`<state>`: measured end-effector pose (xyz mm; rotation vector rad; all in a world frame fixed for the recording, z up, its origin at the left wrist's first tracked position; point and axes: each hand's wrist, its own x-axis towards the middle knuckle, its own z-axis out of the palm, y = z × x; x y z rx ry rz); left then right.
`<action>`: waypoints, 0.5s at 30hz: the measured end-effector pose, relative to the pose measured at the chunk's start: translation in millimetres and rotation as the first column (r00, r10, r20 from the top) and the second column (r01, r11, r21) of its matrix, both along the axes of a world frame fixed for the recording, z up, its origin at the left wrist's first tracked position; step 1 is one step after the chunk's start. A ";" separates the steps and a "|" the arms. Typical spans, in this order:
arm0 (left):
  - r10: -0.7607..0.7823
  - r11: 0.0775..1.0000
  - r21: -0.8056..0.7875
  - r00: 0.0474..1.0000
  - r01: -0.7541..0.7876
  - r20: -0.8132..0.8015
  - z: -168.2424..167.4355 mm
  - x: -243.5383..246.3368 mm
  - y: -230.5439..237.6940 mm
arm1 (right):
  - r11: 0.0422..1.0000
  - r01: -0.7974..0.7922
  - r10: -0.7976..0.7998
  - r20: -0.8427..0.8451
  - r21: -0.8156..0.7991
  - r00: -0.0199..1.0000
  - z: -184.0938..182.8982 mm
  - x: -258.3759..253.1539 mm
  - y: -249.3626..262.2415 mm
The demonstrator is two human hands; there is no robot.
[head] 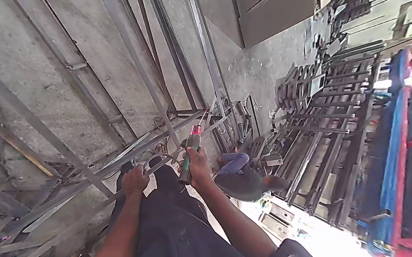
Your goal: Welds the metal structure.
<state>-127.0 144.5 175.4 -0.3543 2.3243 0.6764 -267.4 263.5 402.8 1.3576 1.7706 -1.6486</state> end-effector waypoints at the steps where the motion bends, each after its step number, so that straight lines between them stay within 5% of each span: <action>1: 0.002 1.000 0.001 1.000 -0.002 -0.012 -0.7 1.0 0.1 | 1.000 -0.004 0.004 0.003 0.002 1.000 -0.7 0.4 0.5; 6: 0.004 1.000 0.003 0.997 -0.004 -0.082 -1.3 5.8 -1.0 | 0.994 0.031 -0.042 0.102 0.104 0.994 -8.9 4.4 1.2; 15: 0.015 0.999 0.032 0.999 -0.013 -0.046 -7.5 7.0 -2.1 | 0.993 0.118 -0.118 -0.038 -0.004 0.992 2.3 -16.9 -9.6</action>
